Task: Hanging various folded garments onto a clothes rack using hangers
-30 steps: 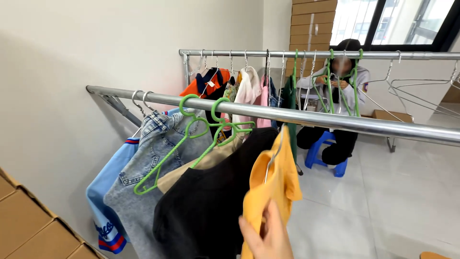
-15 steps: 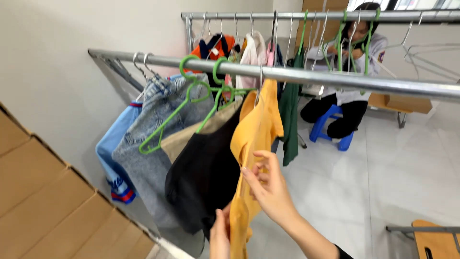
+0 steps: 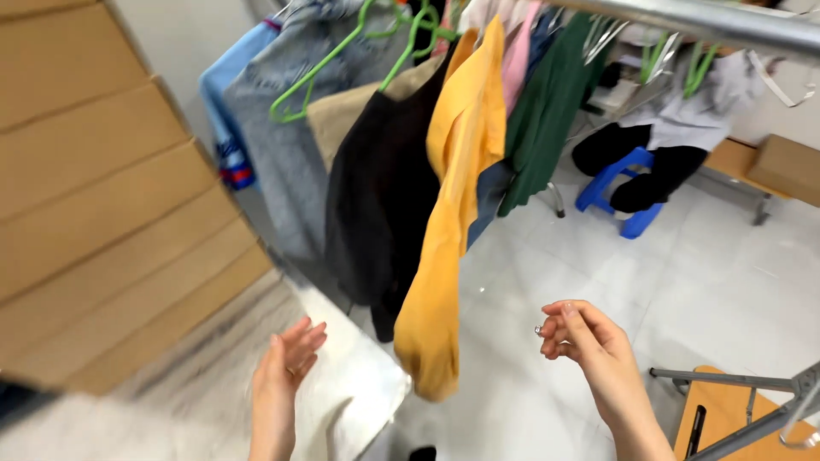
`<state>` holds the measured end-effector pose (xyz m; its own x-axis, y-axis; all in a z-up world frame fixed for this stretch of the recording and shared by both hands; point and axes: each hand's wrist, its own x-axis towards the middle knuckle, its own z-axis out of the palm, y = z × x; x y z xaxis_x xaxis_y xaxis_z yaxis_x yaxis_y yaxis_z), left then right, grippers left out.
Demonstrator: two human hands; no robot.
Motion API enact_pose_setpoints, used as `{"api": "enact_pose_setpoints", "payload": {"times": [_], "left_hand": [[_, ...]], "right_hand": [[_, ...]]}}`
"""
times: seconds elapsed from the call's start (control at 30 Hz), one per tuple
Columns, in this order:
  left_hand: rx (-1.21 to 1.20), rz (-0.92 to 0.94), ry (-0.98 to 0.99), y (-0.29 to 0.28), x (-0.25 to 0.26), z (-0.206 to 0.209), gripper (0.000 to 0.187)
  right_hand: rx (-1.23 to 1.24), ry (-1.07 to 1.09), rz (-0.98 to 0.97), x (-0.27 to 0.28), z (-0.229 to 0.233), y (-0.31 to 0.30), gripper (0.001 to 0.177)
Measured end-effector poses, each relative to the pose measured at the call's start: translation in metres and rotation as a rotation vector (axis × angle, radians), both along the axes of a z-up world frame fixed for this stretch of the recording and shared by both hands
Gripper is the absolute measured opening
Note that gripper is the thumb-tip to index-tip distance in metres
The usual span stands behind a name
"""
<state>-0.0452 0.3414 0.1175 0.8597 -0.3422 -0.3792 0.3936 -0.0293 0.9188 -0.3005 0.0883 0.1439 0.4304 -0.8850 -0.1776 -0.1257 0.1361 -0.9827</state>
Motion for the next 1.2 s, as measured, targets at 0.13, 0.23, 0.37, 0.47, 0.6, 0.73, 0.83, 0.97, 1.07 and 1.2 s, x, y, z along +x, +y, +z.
{"api": "enact_pose_setpoints", "payload": {"times": [0.13,0.23,0.37,0.47,0.6,0.73,0.83,0.97,1.07,1.2], "left_hand": [[-0.027,0.141,-0.063,0.045,-0.05,0.006,0.058],[-0.024,0.172,-0.061,0.084,-0.082,0.0,0.059],[0.003,0.259,-0.081,0.142,-0.115,0.012,0.057],[0.006,0.38,-0.077,0.182,-0.14,0.034,0.055],[-0.019,0.529,-0.075,0.237,-0.164,0.02,0.049],[-0.052,0.605,-0.016,0.285,-0.183,0.035,0.043],[-0.03,0.649,-0.021,0.334,-0.191,0.044,0.044],[-0.047,0.739,-0.05,0.43,-0.199,0.029,0.041],[-0.047,0.8,-0.007,0.514,-0.207,0.008,0.044],[-0.068,0.963,0.017,0.624,-0.222,-0.049,0.041]], "right_hand": [[0.035,0.002,0.173,-0.033,-0.025,0.024,0.047],[0.084,0.002,0.218,-0.052,-0.036,0.047,0.045],[0.106,0.008,0.274,-0.061,-0.034,0.074,0.046],[0.111,-0.056,0.339,-0.054,-0.033,0.091,0.045],[0.096,-0.107,0.432,-0.041,-0.034,0.114,0.046],[0.114,-0.11,0.458,-0.014,-0.024,0.155,0.046],[0.114,-0.179,0.554,0.015,-0.028,0.194,0.047],[0.147,-0.207,0.621,0.047,-0.027,0.278,0.045],[0.197,-0.21,0.673,0.063,-0.036,0.344,0.046],[0.215,-0.167,0.756,0.075,-0.042,0.42,0.048]]}}
